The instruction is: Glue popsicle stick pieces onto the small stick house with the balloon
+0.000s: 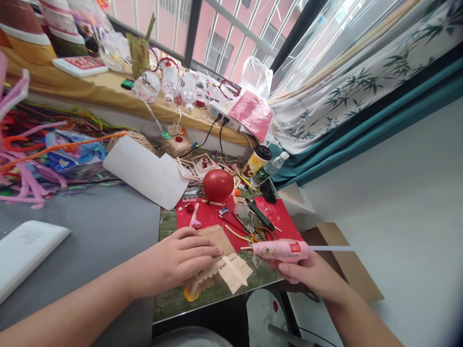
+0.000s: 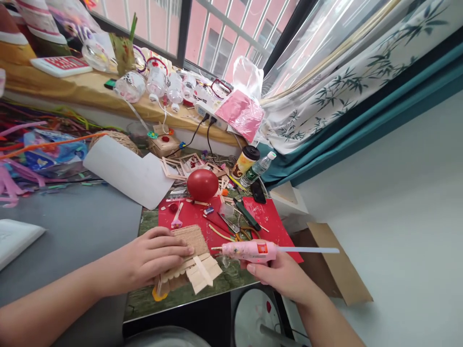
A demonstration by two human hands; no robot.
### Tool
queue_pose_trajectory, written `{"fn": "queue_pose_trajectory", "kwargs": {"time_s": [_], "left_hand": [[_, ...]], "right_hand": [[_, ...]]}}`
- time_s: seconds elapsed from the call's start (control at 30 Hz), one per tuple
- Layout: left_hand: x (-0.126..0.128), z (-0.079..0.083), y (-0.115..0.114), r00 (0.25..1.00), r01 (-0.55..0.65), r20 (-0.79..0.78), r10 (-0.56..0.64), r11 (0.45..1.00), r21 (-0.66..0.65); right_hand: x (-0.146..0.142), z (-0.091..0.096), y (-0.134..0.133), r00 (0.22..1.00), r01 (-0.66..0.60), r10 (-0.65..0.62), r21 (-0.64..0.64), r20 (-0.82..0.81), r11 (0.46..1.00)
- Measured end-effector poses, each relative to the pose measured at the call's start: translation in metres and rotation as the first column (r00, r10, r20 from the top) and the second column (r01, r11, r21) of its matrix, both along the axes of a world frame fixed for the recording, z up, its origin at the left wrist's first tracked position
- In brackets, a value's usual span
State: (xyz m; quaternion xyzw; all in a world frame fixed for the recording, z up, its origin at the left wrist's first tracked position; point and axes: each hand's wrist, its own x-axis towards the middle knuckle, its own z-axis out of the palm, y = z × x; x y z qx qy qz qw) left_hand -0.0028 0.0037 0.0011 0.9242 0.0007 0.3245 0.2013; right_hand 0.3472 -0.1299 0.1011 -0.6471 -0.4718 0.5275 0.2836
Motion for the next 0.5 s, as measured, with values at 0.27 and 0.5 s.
{"fn": "queue_pose_trajectory", "kwargs": {"time_s": [0.27,0.5], "left_hand": [[0.007,-0.014,0.004,0.993,-0.056,-0.12,-0.011,0.839,-0.542],[0.008,-0.023,0.002,0.982,-0.147,-0.179,0.054,0.811,-0.567]], "right_hand": [[-0.014,-0.053,-0.018,0.969,0.119,-0.091,0.111,-0.228,0.987],[-0.025,-0.014,-0.021,0.964,-0.206,0.152,0.259,0.216,0.944]]}}
